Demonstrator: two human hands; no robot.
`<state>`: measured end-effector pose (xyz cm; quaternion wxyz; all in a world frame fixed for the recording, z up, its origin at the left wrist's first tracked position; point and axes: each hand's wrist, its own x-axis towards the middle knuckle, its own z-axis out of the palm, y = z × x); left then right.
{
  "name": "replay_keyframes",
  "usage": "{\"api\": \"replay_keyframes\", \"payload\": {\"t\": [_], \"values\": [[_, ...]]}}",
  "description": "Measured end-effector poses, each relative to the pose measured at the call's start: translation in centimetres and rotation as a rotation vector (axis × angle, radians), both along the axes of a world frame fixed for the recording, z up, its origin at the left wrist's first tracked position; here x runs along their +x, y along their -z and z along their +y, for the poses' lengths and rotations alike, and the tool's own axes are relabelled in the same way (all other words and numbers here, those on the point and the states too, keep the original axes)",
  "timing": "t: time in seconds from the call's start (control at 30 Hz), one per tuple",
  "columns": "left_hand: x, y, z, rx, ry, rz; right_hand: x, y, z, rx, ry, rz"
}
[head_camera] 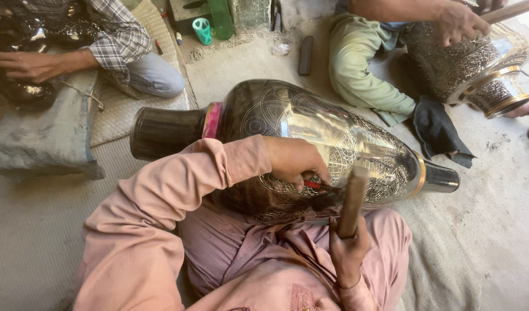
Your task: The person uses a chisel and hammer to engrave intricate patterns onto the surface of a large metal vase. They repeatedly tap the chisel to create decorative lines and shapes on the vase's body.
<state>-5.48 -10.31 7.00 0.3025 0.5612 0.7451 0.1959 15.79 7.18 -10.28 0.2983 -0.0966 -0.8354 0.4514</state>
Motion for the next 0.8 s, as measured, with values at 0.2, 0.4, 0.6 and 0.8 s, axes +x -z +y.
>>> {"api": "replay_keyframes", "payload": {"t": [0.2,0.4,0.6,0.8], "values": [[-0.2,0.1,-0.1,0.064,0.052,0.024,0.0,0.4,0.7,-0.001,0.014,-0.032],[0.4,-0.3,-1.2,0.051,-0.022,-0.054,-0.1,0.9,1.0,-0.029,-0.054,-0.016],[0.4,-0.1,-5.0,0.247,-0.064,0.022,-0.3,0.2,0.4,-0.002,-0.004,-0.395],[0.1,0.5,-6.2,0.294,-0.049,-0.025,-0.6,-1.0,-1.0,-0.161,-0.119,0.028]]}}
